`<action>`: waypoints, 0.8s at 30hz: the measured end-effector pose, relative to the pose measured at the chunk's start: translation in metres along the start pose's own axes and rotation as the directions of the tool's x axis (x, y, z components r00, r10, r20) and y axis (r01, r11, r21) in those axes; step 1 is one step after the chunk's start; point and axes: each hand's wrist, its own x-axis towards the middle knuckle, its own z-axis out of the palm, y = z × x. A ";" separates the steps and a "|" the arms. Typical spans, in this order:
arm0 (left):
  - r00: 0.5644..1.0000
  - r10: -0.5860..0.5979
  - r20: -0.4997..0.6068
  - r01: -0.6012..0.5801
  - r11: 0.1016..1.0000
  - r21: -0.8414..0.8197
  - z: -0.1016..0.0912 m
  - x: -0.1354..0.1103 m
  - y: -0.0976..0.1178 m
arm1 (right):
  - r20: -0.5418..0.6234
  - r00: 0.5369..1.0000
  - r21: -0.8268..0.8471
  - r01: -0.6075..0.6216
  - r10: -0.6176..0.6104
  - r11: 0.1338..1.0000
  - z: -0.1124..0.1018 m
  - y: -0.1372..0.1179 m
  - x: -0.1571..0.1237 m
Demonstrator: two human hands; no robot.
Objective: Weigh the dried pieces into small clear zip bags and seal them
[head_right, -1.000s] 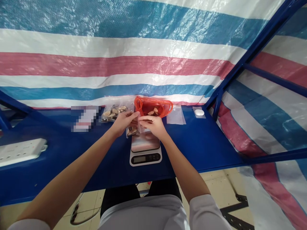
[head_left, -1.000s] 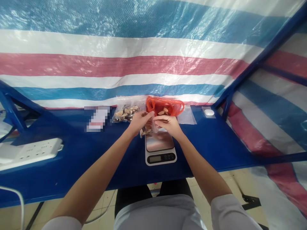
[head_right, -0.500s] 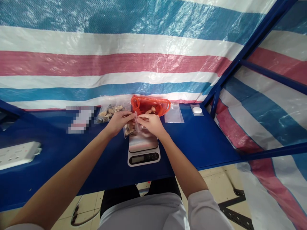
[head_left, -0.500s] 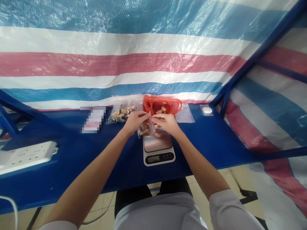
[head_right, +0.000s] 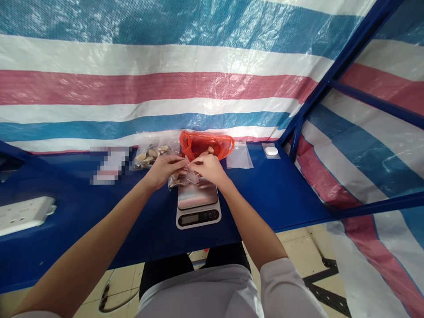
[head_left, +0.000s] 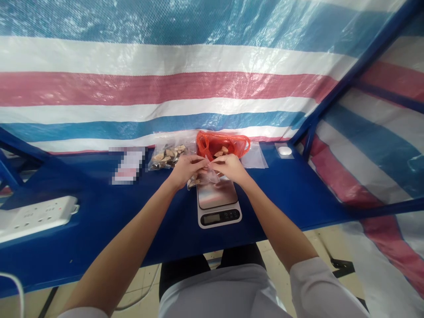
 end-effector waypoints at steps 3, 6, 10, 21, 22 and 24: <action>1.000 -0.016 0.009 0.016 1.000 -0.015 -0.001 0.000 -0.001 | -0.024 0.999 0.038 -0.036 0.037 0.999 0.000 -0.001 0.000; 0.999 -0.030 0.026 0.031 0.999 -0.029 -0.003 -0.001 -0.003 | -0.029 0.997 0.086 -0.070 0.072 0.994 0.000 -0.004 -0.002; 0.997 -0.073 0.039 0.075 0.996 -0.041 -0.005 -0.004 -0.003 | 0.015 0.994 0.134 -0.107 0.106 0.985 -0.002 -0.005 -0.004; 0.997 -0.072 0.029 0.072 0.997 -0.001 -0.007 -0.009 -0.007 | 0.092 0.988 0.103 -0.137 0.128 0.985 -0.006 -0.008 -0.009; 0.998 -0.063 0.023 0.063 0.998 -0.005 -0.006 -0.010 -0.006 | 0.105 0.988 0.100 -0.123 0.113 0.987 -0.006 -0.008 -0.010; 0.998 -0.056 0.016 0.056 0.998 -0.012 -0.003 -0.010 -0.005 | 0.134 0.989 0.067 -0.066 0.056 0.996 -0.006 -0.007 -0.011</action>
